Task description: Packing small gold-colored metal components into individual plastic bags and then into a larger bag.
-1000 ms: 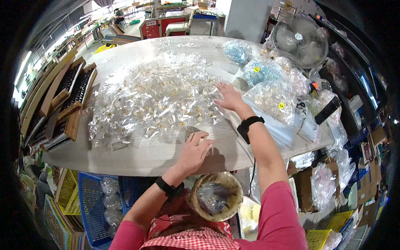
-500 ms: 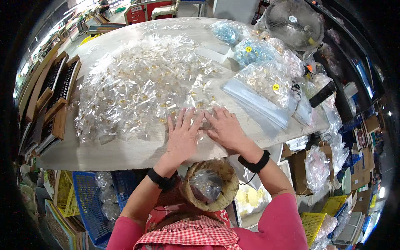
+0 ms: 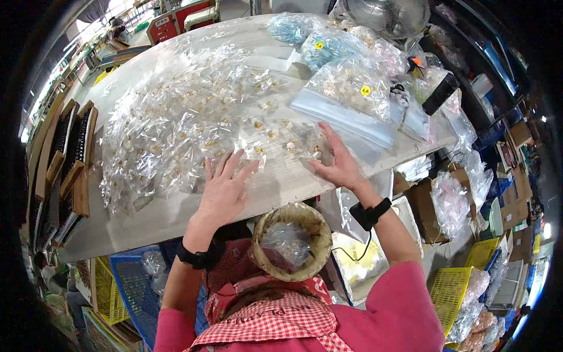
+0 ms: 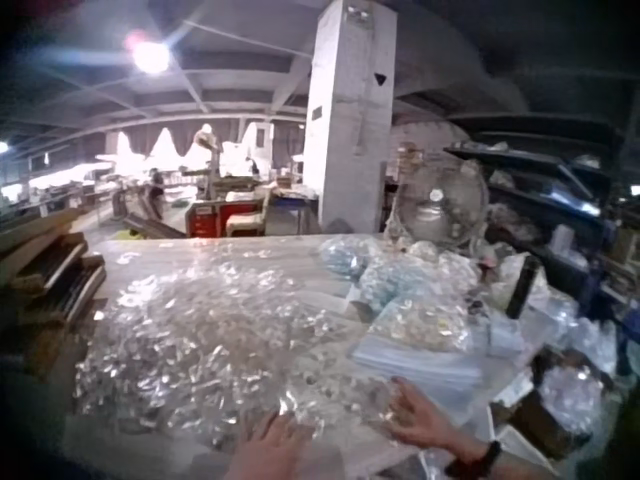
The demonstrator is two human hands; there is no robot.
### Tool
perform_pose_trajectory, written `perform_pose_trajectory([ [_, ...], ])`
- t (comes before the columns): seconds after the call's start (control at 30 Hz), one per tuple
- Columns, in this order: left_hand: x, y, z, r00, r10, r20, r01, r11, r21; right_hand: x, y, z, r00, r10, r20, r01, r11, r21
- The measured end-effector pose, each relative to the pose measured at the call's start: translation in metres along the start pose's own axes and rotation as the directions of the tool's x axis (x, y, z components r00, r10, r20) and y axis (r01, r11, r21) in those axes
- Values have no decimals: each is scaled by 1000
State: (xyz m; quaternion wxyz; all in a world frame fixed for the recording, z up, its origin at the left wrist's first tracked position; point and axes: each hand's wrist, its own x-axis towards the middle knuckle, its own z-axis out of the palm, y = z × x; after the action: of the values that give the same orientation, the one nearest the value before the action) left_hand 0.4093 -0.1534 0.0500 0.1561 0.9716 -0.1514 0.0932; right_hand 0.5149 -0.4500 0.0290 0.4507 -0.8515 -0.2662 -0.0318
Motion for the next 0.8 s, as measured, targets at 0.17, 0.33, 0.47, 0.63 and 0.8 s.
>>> perform_pose_trajectory([
  [0.17, 4, 10, -23, 996, 90, 10, -88, 990, -107, -1, 10, 0, 998, -55, 14, 54, 998, 33],
  [0.33, 29, 27, -6, 980, 174, -98, -182, 980, -76, 2, 21, 1, 996, -3, 95, -15, 981, 192],
  [0.47, 39, 21, 25, 985, 160, -60, -157, 987, 41, 6, 23, 2, 998, -32, 59, 15, 965, 262],
  [0.63, 31, 6, 37, 990, 133, -36, -134, 991, -14, 23, 9, -1, 984, 175, -17, -111, 694, 712],
  [0.8, 28, 3, 38, 980, 145, -139, -150, 988, -30, 39, 10, -12, 956, 282, -82, -38, 398, 916],
])
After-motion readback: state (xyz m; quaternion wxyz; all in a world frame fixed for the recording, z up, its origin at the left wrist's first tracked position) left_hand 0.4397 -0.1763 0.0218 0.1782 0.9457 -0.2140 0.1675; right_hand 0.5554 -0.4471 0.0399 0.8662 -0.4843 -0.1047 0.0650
